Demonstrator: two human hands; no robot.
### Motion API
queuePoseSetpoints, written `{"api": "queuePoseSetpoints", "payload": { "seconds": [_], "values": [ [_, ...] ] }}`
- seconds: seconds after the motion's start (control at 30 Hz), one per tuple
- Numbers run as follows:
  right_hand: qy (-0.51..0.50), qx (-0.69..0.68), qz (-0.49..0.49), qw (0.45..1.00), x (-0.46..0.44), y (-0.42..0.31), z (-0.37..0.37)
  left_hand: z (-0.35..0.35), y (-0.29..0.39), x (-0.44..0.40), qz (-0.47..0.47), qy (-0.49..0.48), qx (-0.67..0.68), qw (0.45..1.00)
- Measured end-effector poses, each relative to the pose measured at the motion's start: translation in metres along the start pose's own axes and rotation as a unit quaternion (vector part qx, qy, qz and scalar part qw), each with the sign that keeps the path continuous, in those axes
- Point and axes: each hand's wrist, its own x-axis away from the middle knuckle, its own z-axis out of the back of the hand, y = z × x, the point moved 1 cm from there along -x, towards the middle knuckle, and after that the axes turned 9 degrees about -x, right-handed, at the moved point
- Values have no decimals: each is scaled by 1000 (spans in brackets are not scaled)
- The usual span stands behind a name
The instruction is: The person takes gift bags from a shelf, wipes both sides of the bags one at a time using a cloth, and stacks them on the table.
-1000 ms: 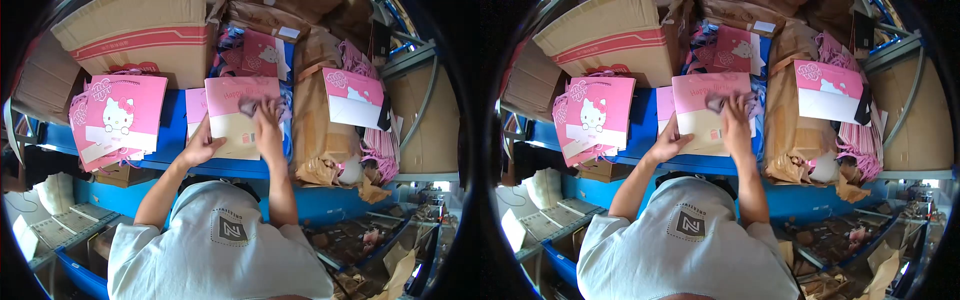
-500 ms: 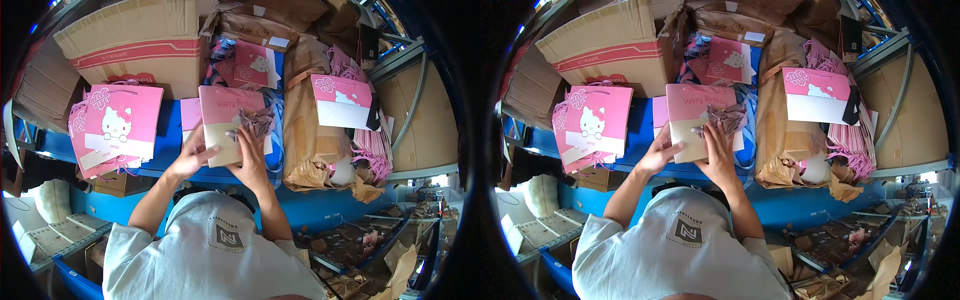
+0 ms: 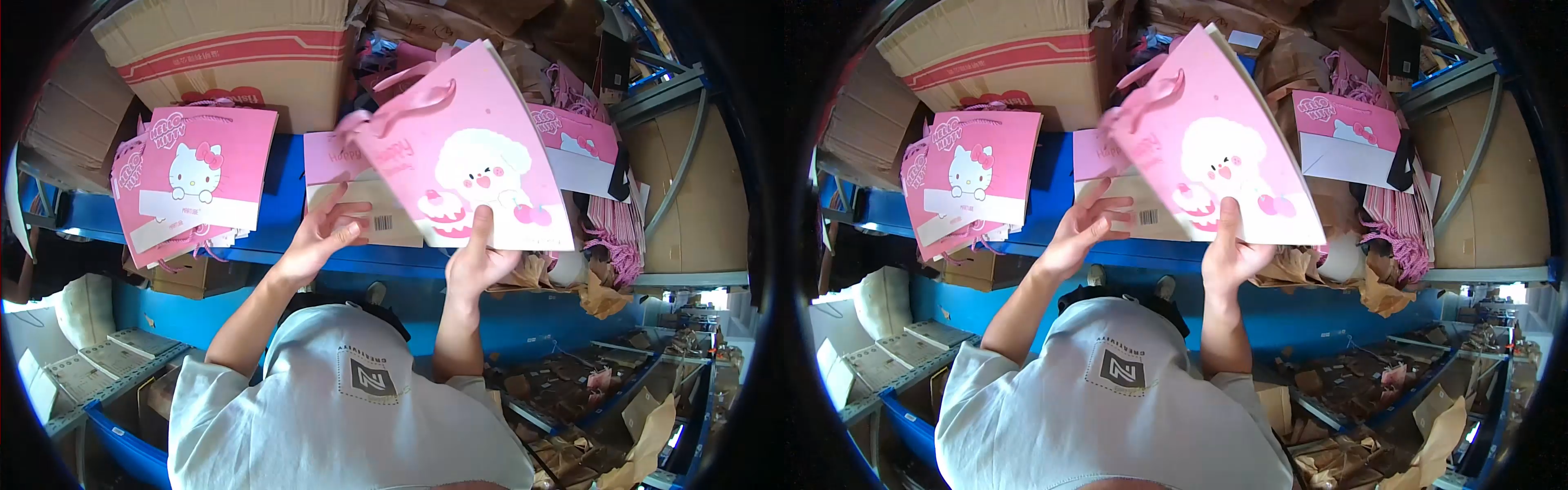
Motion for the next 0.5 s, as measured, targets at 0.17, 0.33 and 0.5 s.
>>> {"api": "queuePoseSetpoints", "payload": {
  "seconds": [0.17, 0.33, 0.5],
  "values": [
    [32, -117, -193, 974, 19, 9, -24, -2, -4, 9, 14, 74, 8, 997],
    [4, -148, -336, 930, 20, 27, -7, -2, 10, 5, -25, 109, -7, 994],
    [60, -305, -367, 877, -2, 15, -13, 5, 12, 0, -10, 107, -30, 994]
  ]
}}
